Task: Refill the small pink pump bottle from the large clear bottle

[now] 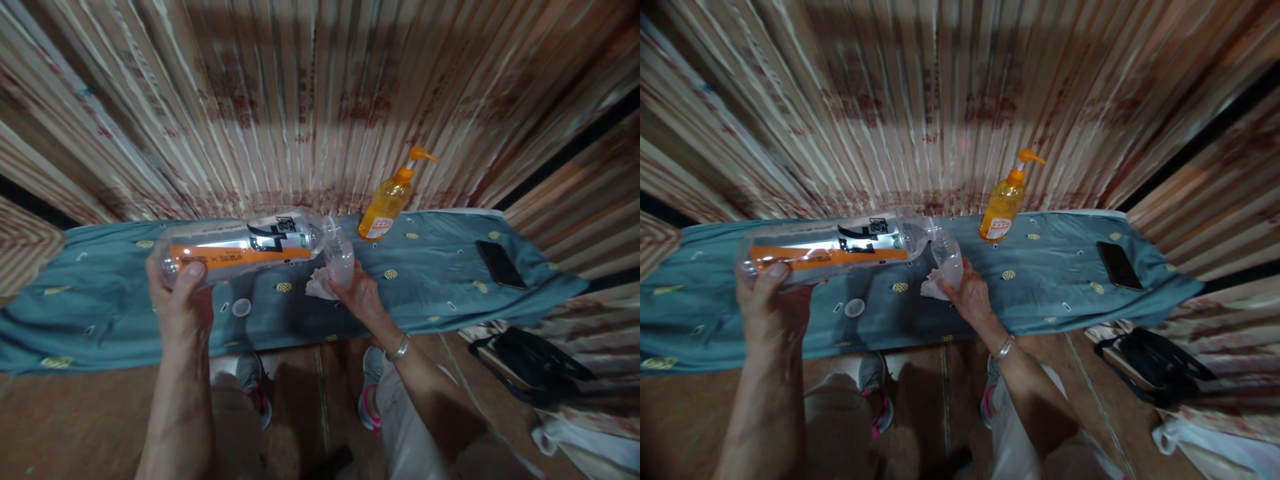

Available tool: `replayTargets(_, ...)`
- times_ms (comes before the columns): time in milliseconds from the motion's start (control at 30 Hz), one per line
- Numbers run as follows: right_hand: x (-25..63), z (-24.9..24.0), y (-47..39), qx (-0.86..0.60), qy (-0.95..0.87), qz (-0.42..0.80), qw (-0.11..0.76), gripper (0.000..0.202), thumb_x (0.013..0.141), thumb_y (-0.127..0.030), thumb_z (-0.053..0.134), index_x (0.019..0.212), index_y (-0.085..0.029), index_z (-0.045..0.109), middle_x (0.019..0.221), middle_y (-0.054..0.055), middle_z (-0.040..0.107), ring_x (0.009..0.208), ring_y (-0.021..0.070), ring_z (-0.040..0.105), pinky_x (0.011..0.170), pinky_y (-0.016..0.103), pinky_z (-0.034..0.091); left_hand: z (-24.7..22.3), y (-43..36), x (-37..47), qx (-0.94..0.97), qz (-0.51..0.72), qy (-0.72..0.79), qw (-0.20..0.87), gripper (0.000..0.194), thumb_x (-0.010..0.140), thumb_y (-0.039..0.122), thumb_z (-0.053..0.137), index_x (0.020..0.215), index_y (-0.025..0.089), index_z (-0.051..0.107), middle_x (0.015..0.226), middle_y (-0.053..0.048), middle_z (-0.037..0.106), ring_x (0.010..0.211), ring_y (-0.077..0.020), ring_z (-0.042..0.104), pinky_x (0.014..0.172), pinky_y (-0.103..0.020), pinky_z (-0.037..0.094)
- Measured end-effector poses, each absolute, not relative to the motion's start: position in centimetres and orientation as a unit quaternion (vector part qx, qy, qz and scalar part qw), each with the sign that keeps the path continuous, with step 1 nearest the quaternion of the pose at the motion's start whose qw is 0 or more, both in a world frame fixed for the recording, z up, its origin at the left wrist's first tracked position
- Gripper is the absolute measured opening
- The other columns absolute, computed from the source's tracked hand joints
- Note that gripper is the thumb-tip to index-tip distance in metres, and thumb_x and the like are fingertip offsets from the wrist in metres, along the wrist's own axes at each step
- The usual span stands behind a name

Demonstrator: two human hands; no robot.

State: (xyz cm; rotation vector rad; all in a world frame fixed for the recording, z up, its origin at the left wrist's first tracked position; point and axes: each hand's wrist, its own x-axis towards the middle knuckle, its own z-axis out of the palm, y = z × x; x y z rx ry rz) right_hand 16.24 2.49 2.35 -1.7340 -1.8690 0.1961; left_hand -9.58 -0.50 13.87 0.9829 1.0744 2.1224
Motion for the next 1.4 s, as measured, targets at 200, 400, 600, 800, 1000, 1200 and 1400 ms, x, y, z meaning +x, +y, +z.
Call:
replayTargets(200,16.31,2.64,2.45,-0.649,-0.702,0.075,0.284,0.065,0.082,-0.043,0.067,0.13,-0.006,0.044,0.099,0.02,0.073,0.089,0.0299,0.072,0.075,0.041,0.057,13.73,-0.46,-9.56,0.345,0.799,0.404,0.283,0.048,0.043,0.023,0.081,0.088,0.027,0.066,0.087,0.002,0.06,0.069,-0.0151,0.057,0.065,-0.04,0.057)
replayTargets(400,16.27,2.81,2.49,-0.648,-0.697,0.086,0.295,0.066,0.082,-0.046,0.067,0.13,-0.008,0.045,0.102,0.02,0.073,0.091,0.0294,0.072,0.078,0.04,0.056,13.78,-0.51,-9.5,0.375,0.783,0.413,0.273,0.046,0.047,0.026,0.077,0.092,0.03,0.066,0.088,0.001,0.062,0.072,-0.018,0.059,0.064,-0.04,0.056)
replayTargets(600,16.21,2.91,2.48,-0.645,-0.698,0.08,0.301,0.065,0.083,-0.048,0.066,0.129,-0.007,0.047,0.102,0.02,0.073,0.094,0.029,0.071,0.079,0.038,0.057,14.01,-0.61,-9.31,0.366,0.787,0.406,0.286,0.045,0.047,0.024,0.079,0.09,0.028,0.066,0.087,0.002,0.062,0.071,-0.0162,0.058,0.063,-0.037,0.056)
replayTargets(800,16.27,2.94,2.46,-0.644,-0.697,0.09,0.304,0.067,0.082,-0.048,0.067,0.13,-0.006,0.047,0.103,0.02,0.073,0.095,0.0285,0.071,0.082,0.038,0.057,13.89,-0.6,-9.34,0.351,0.791,0.409,0.29,0.046,0.044,0.024,0.08,0.088,0.029,0.067,0.085,0.002,0.062,0.07,-0.0163,0.058,0.062,-0.037,0.057)
replayTargets(1000,16.52,2.72,2.51,-0.642,-0.702,0.097,0.293,0.063,0.082,-0.041,0.068,0.131,-0.011,0.045,0.104,0.018,0.073,0.094,0.029,0.071,0.08,0.041,0.057,13.93,-0.52,-9.23,0.349,0.796,0.398,0.295,0.045,0.044,0.022,0.081,0.086,0.026,0.065,0.083,0.003,0.061,0.068,-0.015,0.059,0.064,-0.037,0.057)
replayTargets(1200,16.54,2.57,2.57,-0.644,-0.702,0.096,0.287,0.065,0.083,-0.046,0.066,0.132,-0.01,0.044,0.102,0.018,0.072,0.093,0.0292,0.071,0.078,0.04,0.057,13.68,-0.3,-9.42,0.359,0.799,0.389,0.284,0.046,0.043,0.023,0.081,0.086,0.024,0.064,0.087,0.002,0.06,0.071,-0.0158,0.058,0.068,-0.042,0.057)
replayTargets(1400,16.66,2.26,2.64,-0.64,-0.704,0.09,0.295,0.065,0.082,-0.046,0.068,0.13,-0.009,0.045,0.101,0.018,0.072,0.092,0.0307,0.071,0.076,0.041,0.058,13.59,-0.21,-9.42,0.355,0.801,0.389,0.283,0.047,0.042,0.022,0.081,0.085,0.024,0.063,0.088,0.002,0.059,0.074,-0.0172,0.06,0.071,-0.043,0.056)
